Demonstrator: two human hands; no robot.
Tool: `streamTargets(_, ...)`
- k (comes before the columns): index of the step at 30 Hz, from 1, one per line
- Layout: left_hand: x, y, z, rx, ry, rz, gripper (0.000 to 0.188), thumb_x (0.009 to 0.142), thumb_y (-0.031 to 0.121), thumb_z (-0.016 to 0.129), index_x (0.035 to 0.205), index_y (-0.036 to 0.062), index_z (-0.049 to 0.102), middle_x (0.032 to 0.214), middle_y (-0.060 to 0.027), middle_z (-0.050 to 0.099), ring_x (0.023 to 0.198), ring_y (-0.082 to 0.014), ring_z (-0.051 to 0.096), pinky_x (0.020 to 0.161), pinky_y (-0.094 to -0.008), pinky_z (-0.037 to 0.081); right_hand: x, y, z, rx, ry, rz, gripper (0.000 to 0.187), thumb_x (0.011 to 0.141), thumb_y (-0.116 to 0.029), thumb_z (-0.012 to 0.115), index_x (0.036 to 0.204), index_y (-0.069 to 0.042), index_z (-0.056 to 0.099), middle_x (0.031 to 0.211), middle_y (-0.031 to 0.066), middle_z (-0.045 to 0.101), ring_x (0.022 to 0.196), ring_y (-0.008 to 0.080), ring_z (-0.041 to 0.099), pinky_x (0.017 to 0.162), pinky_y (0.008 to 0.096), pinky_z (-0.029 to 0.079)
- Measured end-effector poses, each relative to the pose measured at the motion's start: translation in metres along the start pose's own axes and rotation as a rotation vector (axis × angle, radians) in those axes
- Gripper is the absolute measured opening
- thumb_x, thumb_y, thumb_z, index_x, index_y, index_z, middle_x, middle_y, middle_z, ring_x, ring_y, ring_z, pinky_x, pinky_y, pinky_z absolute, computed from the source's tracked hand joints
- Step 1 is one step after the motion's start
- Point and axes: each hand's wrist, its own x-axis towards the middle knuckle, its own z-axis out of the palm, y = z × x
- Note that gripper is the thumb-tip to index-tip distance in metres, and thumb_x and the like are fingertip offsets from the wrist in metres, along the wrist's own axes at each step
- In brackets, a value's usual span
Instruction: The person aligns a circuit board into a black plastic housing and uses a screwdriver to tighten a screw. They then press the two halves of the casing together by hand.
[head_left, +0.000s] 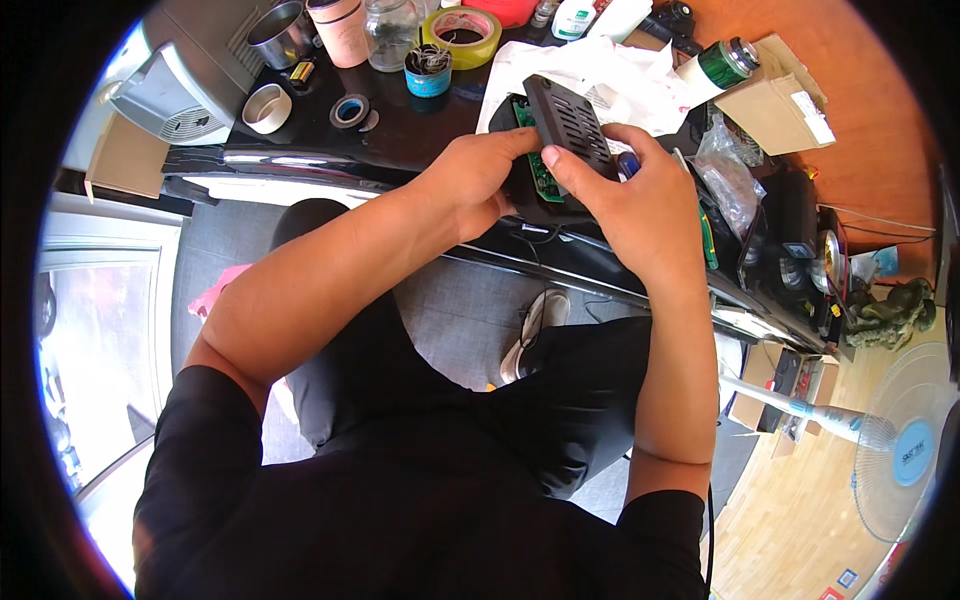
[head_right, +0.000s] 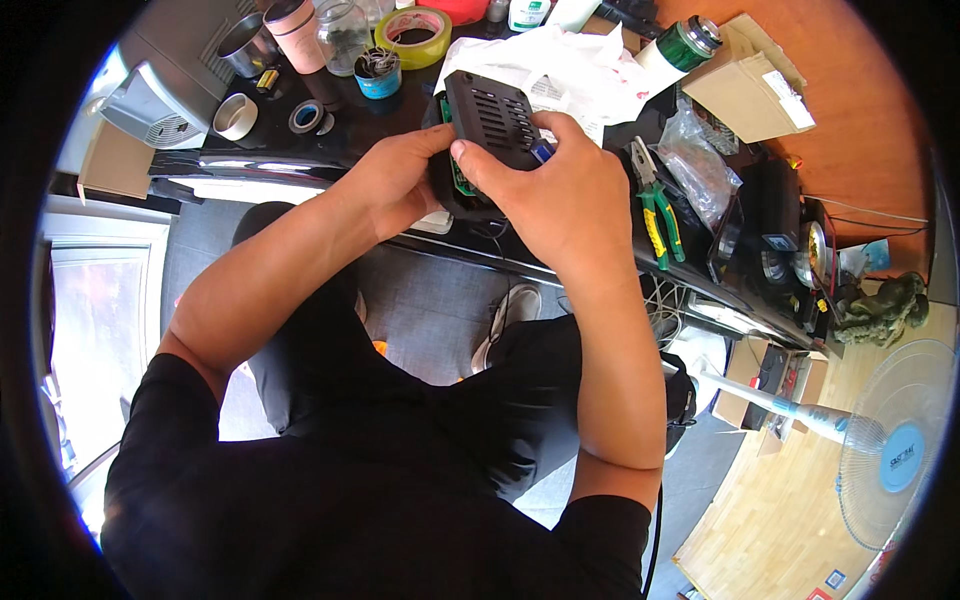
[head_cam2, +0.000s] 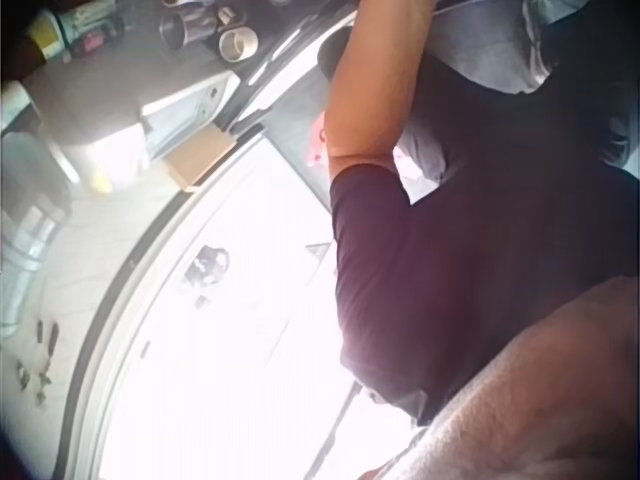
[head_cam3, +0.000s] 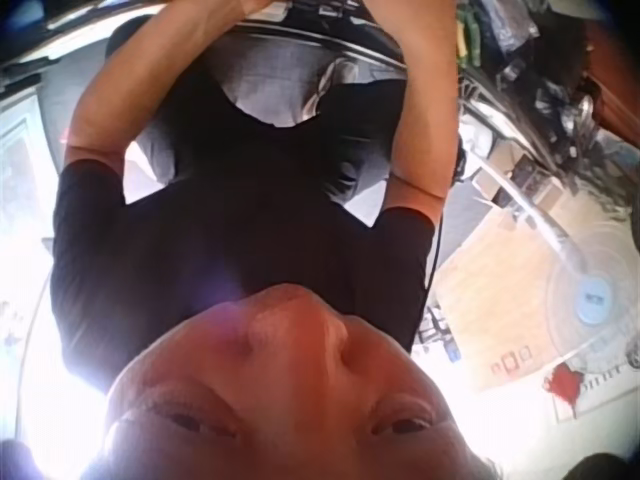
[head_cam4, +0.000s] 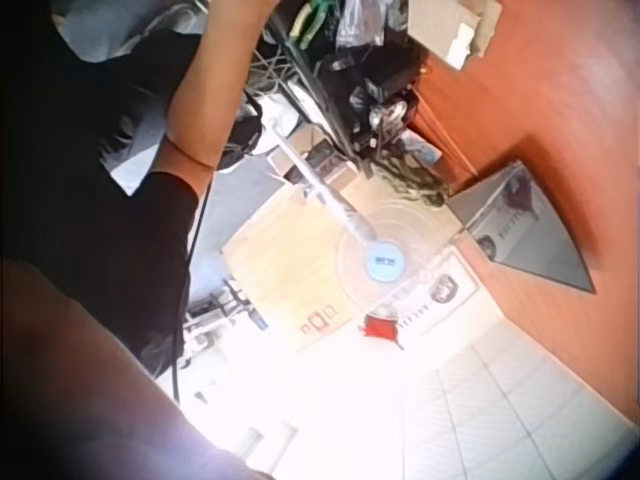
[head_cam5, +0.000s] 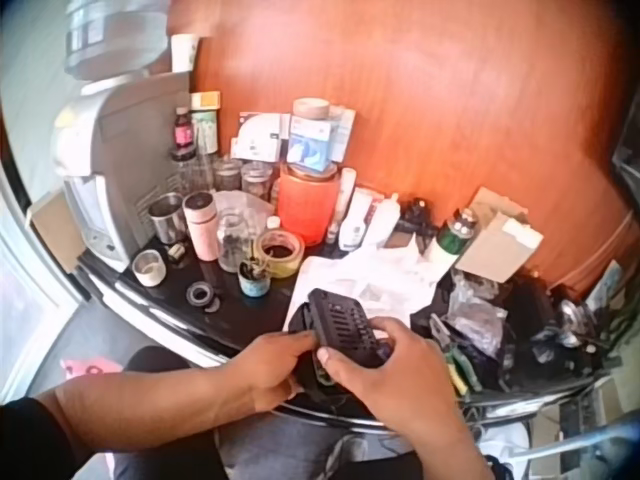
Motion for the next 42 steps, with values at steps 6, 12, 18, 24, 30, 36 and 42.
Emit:
streamTargets(6, 0.001, -0.002, -0.002, 0.006, 0.024, 0.019, 0.031, 0.108, 0.022, 0.048, 0.124, -0.0015, 0.061, 0.117, -0.0114, 0.068, 0.101, -0.0224, 0.069, 0.087, -0.0417, 0.060, -0.001, -0.006, -0.004, -0.010, -0.085, 0.061, 0.087, 0.070, -0.065, 0.081, 0.120, 0.004, 0.067, 0.095, 0.0248, 0.075, 0.091, 0.0345, 0.075, 0.083, 0.0389, 0.058)
streamTargets(12, -0.002, 0.000, 0.000, -0.014, 0.037, 0.022, 0.032, 0.108, 0.024, 0.049, 0.125, -0.0007, 0.061, 0.117, -0.0109, 0.067, 0.102, -0.0223, 0.069, 0.088, -0.0433, 0.059, -0.004, -0.009, 0.002, -0.083, -0.016, 0.031, 0.089, 0.071, -0.069, 0.079, 0.121, 0.004, 0.067, 0.094, 0.0239, 0.075, 0.090, 0.0326, 0.075, 0.081, 0.0378, 0.058)
streamTargets(18, -0.003, 0.000, -0.003, 0.021, -0.002, 0.039, 0.034, 0.109, 0.025, 0.047, 0.128, -0.0001, 0.058, 0.119, -0.0119, 0.067, 0.104, -0.0228, 0.069, 0.089, -0.0440, 0.059, -0.003, -0.006, 0.004, 0.032, -0.023, 0.065, 0.090, 0.072, -0.070, 0.078, 0.119, 0.005, 0.067, 0.090, 0.0234, 0.075, 0.087, 0.0331, 0.076, 0.080, 0.0385, 0.058)
streamTargets(24, -0.001, 0.000, -0.002, -0.062, -0.039, 0.042, 0.031, 0.106, 0.022, 0.052, 0.125, -0.0024, 0.057, 0.114, -0.0131, 0.068, 0.098, -0.0239, 0.071, 0.084, -0.0435, 0.061, -0.004, -0.005, 0.006, 0.036, 0.014, 0.072, 0.085, 0.073, -0.064, 0.080, 0.119, 0.005, 0.067, 0.095, 0.0235, 0.075, 0.092, 0.0330, 0.075, 0.084, 0.0388, 0.057)
streamTargets(30, 0.001, 0.001, -0.004, -0.107, -0.103, 0.049, 0.028, 0.104, 0.019, 0.056, 0.123, -0.0006, 0.059, 0.114, -0.0129, 0.069, 0.099, -0.0253, 0.071, 0.084, -0.0450, 0.060, -0.010, -0.010, 0.002, 0.025, 0.091, -0.006, 0.079, 0.073, -0.058, 0.084, 0.119, 0.005, 0.068, 0.096, 0.0227, 0.075, 0.091, 0.0327, 0.075, 0.084, 0.0387, 0.057)
streamTargets(36, -0.011, 0.008, 0.007, -0.112, -0.091, 0.048, 0.033, 0.103, 0.026, 0.047, 0.122, 0.0031, 0.060, 0.113, -0.0109, 0.069, 0.100, -0.0225, 0.068, 0.088, -0.0432, 0.057, -0.011, -0.008, 0.002, 0.051, 0.081, 0.041, 0.079, 0.073, -0.056, 0.085, 0.118, 0.006, 0.068, 0.096, 0.0228, 0.075, 0.092, 0.0318, 0.075, 0.084, 0.0380, 0.057)
streamTargets(42, -0.012, 0.006, 0.006, -0.123, -0.124, 0.079, 0.038, 0.103, 0.029, 0.045, 0.128, 0.0034, 0.057, 0.120, -0.0113, 0.066, 0.108, -0.0229, 0.064, 0.097, -0.0445, 0.050, -0.014, -0.011, 0.002, 0.001, 0.139, -0.024, 0.080, 0.073, -0.056, 0.084, 0.120, 0.007, 0.068, 0.096, 0.0230, 0.075, 0.092, 0.0320, 0.075, 0.084, 0.0385, 0.057)
